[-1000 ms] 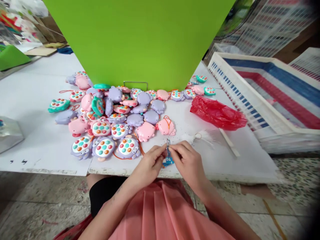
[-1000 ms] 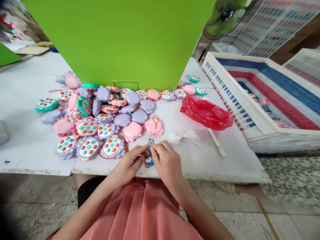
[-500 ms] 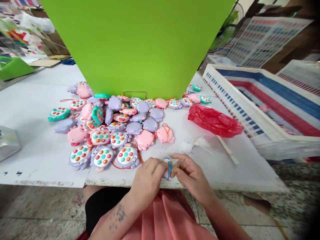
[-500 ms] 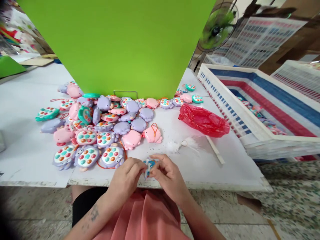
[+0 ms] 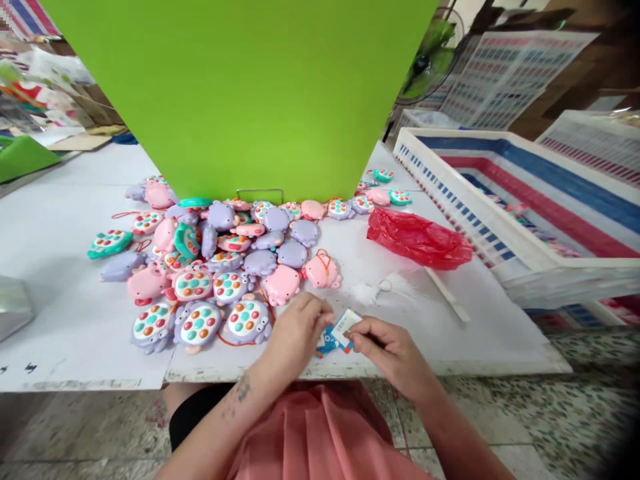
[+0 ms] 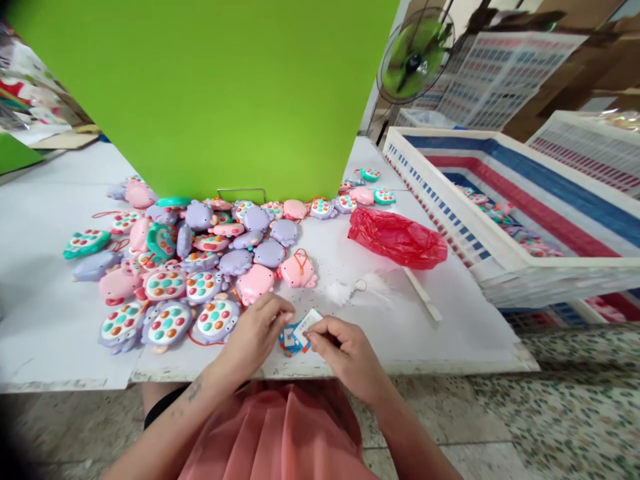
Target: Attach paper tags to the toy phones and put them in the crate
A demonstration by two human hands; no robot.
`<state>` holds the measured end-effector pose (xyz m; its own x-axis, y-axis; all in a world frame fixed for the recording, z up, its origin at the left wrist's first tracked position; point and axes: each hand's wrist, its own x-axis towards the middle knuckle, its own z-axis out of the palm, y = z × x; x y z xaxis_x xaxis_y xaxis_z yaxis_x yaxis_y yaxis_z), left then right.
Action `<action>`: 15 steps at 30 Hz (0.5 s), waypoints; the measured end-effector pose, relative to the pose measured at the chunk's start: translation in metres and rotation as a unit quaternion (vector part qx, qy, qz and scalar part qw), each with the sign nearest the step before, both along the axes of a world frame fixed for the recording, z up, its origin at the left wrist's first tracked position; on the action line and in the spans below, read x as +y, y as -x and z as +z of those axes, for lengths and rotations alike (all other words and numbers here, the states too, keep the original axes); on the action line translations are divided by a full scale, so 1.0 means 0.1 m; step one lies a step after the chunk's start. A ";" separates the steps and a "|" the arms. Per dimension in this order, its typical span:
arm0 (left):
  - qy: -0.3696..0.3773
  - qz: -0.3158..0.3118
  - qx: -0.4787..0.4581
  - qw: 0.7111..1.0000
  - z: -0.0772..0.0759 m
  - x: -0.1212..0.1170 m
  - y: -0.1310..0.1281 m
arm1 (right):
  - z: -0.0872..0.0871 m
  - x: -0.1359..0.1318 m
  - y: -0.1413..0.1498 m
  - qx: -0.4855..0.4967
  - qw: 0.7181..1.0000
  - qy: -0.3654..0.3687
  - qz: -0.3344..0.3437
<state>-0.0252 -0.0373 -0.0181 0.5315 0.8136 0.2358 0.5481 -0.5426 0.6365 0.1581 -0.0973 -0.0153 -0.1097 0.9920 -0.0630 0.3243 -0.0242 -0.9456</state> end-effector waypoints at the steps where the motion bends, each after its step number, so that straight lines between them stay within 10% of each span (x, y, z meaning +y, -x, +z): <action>1: -0.023 0.033 0.042 0.998 -0.04 0.11 -0.04 | -0.04 0.03 -0.05 -0.001 1.000 0.001 -0.024; 6: -0.098 0.112 0.217 0.965 -0.22 0.51 -0.28 | -0.24 0.16 -0.21 0.009 0.989 -0.010 -0.145; 15: -0.100 0.105 0.232 0.962 -0.42 0.60 -0.44 | -0.33 0.18 -0.27 0.039 0.984 -0.001 -0.176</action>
<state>0.0189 0.0222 -0.0597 0.4454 0.8780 0.1753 0.8593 -0.4742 0.1916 0.1850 -0.0789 -0.0481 0.2352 0.9697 -0.0659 0.2223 -0.1197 -0.9676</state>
